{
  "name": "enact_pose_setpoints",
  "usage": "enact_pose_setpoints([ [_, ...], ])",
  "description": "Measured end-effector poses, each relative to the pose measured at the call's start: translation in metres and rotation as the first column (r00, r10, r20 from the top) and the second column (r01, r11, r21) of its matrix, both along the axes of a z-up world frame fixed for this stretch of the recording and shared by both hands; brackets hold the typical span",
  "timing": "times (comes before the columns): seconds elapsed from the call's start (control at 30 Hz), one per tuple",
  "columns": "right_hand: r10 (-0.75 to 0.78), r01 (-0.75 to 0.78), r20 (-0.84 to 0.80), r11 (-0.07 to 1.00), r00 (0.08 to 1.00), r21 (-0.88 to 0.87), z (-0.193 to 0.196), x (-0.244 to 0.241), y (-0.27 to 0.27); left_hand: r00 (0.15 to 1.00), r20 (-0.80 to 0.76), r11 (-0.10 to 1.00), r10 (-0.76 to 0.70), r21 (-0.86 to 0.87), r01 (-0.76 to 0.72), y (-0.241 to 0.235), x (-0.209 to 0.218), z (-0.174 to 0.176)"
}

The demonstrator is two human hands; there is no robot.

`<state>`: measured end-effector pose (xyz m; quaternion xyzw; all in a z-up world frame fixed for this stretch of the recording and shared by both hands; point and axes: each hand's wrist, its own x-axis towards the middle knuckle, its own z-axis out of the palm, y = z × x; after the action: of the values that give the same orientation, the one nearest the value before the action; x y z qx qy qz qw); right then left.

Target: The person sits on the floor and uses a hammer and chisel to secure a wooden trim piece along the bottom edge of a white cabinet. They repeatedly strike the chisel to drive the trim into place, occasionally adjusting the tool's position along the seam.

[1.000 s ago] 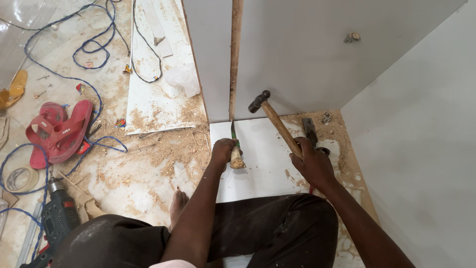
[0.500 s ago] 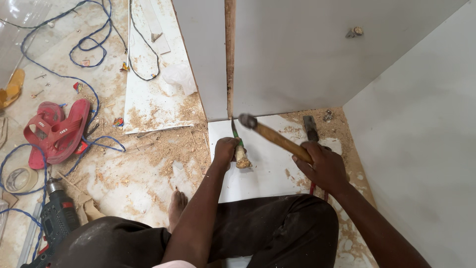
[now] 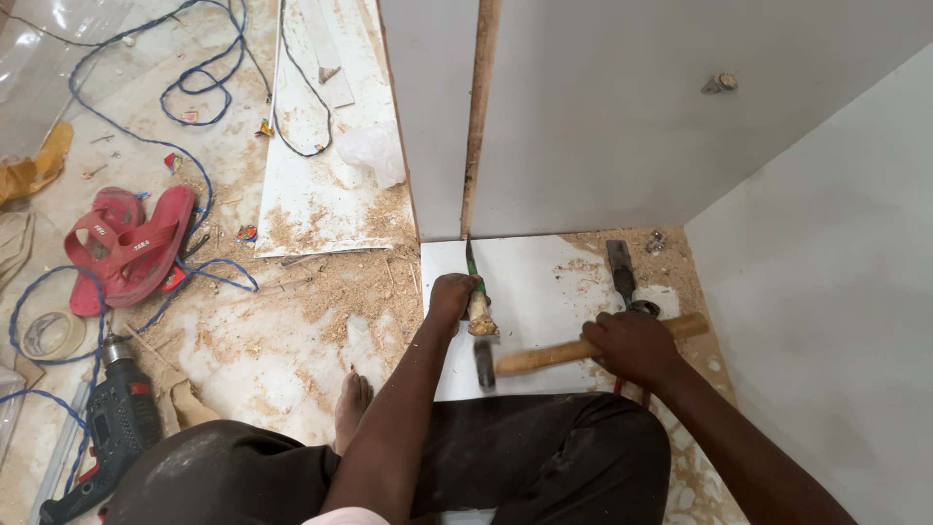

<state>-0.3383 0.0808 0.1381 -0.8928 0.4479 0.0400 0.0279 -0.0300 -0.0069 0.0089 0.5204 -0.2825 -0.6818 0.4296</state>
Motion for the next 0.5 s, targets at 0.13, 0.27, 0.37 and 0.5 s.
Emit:
enact_pose_setpoints([
  [0.13,0.099,-0.099,-0.007,0.993,0.995,-0.065,-0.009,-0.004,0.002,1.0,0.022,1.0,0.003,-0.006,-0.003,0.0,0.0,-0.003],
  [0.27,0.32,-0.3,0.076,0.934,0.945,-0.195,-0.022,-0.005,0.005,1.0,0.021,1.0,-0.003,0.013,0.003,-0.001,-0.003,0.001],
  [0.37,0.175,-0.173,0.005,0.975,0.985,-0.142,-0.014,-0.003,-0.01,0.999,0.042,0.999,-0.01,0.045,0.009,0.0,-0.005,0.001],
  [0.5,0.196,-0.184,0.054,0.967,0.979,-0.176,-0.004,-0.001,-0.003,0.999,0.05,1.0,-0.011,0.02,0.01,0.004,-0.005,-0.004],
])
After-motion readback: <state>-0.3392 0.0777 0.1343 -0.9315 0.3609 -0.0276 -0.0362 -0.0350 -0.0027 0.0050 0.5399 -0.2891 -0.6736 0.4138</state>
